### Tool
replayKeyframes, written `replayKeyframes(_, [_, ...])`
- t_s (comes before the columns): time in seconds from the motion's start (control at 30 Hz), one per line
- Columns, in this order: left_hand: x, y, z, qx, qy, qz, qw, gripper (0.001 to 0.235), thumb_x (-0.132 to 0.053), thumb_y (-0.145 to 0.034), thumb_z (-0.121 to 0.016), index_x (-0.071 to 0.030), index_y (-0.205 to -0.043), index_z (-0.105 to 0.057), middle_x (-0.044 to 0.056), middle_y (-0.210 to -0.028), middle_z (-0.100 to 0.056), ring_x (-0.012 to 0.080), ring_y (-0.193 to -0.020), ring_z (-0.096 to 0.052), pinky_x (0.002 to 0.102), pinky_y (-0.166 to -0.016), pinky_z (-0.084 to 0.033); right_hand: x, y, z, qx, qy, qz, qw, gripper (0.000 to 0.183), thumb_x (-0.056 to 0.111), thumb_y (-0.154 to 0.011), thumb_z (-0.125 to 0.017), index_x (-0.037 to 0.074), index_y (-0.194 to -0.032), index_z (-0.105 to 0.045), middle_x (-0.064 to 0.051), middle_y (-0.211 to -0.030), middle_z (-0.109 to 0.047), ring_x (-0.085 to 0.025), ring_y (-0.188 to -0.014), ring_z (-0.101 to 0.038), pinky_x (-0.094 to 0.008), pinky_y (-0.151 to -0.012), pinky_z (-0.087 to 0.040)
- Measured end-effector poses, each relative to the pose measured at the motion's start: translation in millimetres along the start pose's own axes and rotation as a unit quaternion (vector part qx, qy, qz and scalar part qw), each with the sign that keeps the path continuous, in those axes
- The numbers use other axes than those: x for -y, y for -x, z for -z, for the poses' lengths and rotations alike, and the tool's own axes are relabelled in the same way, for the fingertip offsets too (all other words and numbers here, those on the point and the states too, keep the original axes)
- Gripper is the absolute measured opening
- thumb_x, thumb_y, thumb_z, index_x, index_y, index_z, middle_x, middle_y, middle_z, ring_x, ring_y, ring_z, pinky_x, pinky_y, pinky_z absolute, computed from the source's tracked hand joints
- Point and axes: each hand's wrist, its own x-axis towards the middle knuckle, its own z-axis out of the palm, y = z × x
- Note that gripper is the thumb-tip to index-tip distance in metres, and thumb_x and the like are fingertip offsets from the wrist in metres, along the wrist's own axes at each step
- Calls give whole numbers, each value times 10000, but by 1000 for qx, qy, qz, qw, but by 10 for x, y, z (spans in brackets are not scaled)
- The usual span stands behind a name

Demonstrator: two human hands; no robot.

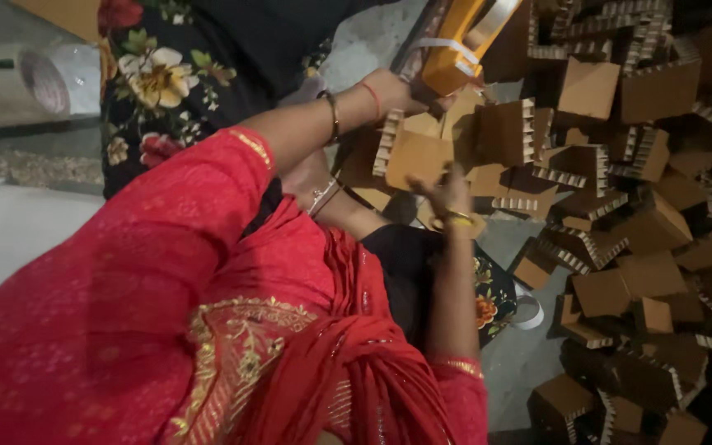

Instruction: The person sits on the floor and assembles small cardboard boxes by folding flaps and securing them with tape from a handheld dispenser. They repeatedly pick up flat pieces, fold them into box shapes, apply tape, and place the finished boxes into a growing pile.

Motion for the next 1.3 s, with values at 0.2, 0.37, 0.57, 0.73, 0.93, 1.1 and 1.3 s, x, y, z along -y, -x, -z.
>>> replayKeyframes(0.2, [-305, 89, 51, -83, 22, -8, 996, 874, -273, -614, -759, -342, -1455, -532, 93, -1285, -687, 333, -1033, -692, 441, -712, -566, 404, 307, 383, -129, 73, 130, 980, 599, 162, -779, -888, -40, -1233, -554, -172, -1051, -633, -276, -826, -619, -396, -686, -541])
replayKeyframes(0.37, [-368, 163, 259, -10, 84, 60, 995, 821, -250, -591, -864, -359, -1361, -599, 115, -1305, -635, 358, -1131, -624, 457, -831, -533, 733, 410, 100, -86, 154, 159, 971, 423, 43, -837, -819, 41, -1198, -599, -178, -1049, -612, -371, -867, -592, -459, -735, -492])
replayKeyframes(0.57, [-261, 469, 282, -76, 82, 126, 986, 745, -226, -555, -958, -329, -1237, -676, 163, -1337, -525, 416, -1222, -533, 479, -915, -500, 886, 407, 238, -84, 249, 193, 945, 448, 17, -708, -809, 112, -1108, -631, -130, -1031, -636, -402, -977, -566, -491, -822, -484])
replayKeyframes(0.73, [-255, 382, 102, -92, 192, 154, 965, 699, -155, -594, -927, -140, -1239, -658, 207, -1336, -484, 424, -1166, -597, 454, -981, -513, 886, 298, -82, -96, 277, 182, 939, 372, -33, -790, -719, 121, -1116, -624, -98, -1085, -637, -379, -1095, -572, -480, -847, -489])
replayKeyframes(0.93, [-237, 320, 138, -136, 283, 139, 939, 402, -184, -766, -811, -121, -1155, -733, 218, -1280, -549, 410, -1120, -630, 445, -975, -524, 845, 383, -251, -111, 251, 169, 947, 400, 12, -775, -709, 121, -1155, -644, -124, -1108, -625, -404, -1037, -550, -494, -829, -468])
replayKeyframes(1.1, [-434, 540, 591, -117, 267, 66, 954, 313, -403, -965, -734, -109, -1068, -767, 209, -1241, -667, 361, -1123, -680, 437, -978, -545, 856, 353, -394, -200, 183, 194, 943, 449, -26, -818, -649, 96, -1247, -605, -175, -1168, -549, -396, -1101, -529, -474, -943, -471])
replayKeyframes(1.3, [-762, 950, 884, -255, 50, 2, 966, 391, -471, -646, -739, -141, -855, -728, 141, -1100, -710, 368, -1061, -713, 475, -891, -564, 522, 194, -518, -221, 226, 171, 933, 344, 112, -873, -734, 95, -1199, -627, -160, -1098, -538, -388, -1043, -553, -490, -866, -485])
